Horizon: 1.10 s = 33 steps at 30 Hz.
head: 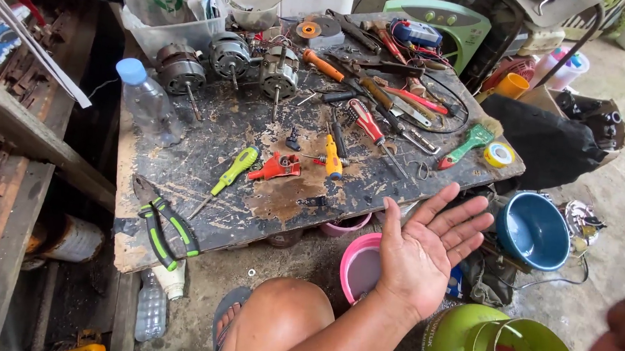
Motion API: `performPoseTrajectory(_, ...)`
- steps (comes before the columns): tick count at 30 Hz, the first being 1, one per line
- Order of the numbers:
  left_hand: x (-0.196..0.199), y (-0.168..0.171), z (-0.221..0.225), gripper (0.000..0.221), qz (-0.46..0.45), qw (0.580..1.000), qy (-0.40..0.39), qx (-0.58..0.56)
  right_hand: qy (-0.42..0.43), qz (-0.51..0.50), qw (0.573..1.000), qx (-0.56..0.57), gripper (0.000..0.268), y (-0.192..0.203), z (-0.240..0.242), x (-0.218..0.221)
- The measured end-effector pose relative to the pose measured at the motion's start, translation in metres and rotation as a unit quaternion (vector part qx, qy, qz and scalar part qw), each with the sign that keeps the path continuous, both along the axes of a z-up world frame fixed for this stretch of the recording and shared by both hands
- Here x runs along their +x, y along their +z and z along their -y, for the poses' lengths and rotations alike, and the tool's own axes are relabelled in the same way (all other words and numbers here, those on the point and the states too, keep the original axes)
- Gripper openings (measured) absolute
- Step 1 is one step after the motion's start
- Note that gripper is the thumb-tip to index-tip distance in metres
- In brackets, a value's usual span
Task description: Repairing a gas regulator using a screwdriver and then attaching it to an LPG tank
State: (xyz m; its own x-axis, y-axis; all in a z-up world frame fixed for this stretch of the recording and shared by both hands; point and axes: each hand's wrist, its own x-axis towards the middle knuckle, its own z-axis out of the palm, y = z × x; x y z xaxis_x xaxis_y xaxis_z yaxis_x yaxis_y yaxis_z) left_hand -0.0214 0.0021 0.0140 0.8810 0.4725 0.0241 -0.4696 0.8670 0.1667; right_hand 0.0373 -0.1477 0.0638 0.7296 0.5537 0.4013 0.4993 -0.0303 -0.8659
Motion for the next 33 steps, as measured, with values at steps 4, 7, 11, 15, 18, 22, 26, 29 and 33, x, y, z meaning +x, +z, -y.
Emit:
performPoseTrajectory(4,0.006,-0.007,0.006,0.093,0.02,1.0,0.006,-0.015,0.017,0.055,0.994,0.09,0.089,-0.029,-0.004,0.013)
performPoseTrajectory(7,0.004,-0.016,0.012,0.089,-0.021,0.995,-0.04,-0.09,-0.002,-0.114,0.968,-0.223,0.08,-0.028,-0.035,0.002)
performPoseTrajectory(11,0.01,-0.019,0.015,0.082,0.089,0.995,-0.047,0.021,0.017,-0.192,0.976,-0.098,0.053,-0.019,-0.027,0.028)
performPoseTrajectory(15,0.023,-0.032,0.022,0.063,0.101,0.992,-0.065,-0.025,0.016,-0.263,0.957,-0.12,0.074,0.006,-0.04,0.029)
performPoseTrajectory(18,0.027,-0.033,0.022,0.061,0.069,0.996,-0.057,-0.009,-0.009,-0.249,0.957,-0.149,0.069,0.021,-0.044,0.032)
performPoseTrajectory(22,0.03,-0.033,0.024,0.067,0.037,0.998,-0.045,0.017,0.006,-0.233,0.959,-0.159,0.065,0.007,-0.038,0.053)
performPoseTrajectory(26,0.026,-0.024,0.021,0.058,-0.025,0.999,-0.023,0.032,-0.009,-0.23,0.964,-0.134,0.054,0.0,-0.042,0.053)
performPoseTrajectory(29,0.03,-0.028,0.02,0.047,-0.046,0.998,-0.037,0.022,-0.014,-0.21,0.973,-0.091,0.042,-0.012,-0.038,0.063)
performPoseTrajectory(33,0.026,-0.018,0.023,0.036,-0.075,0.996,-0.038,0.042,-0.062,-0.148,0.987,-0.005,0.023,-0.013,-0.034,0.059)
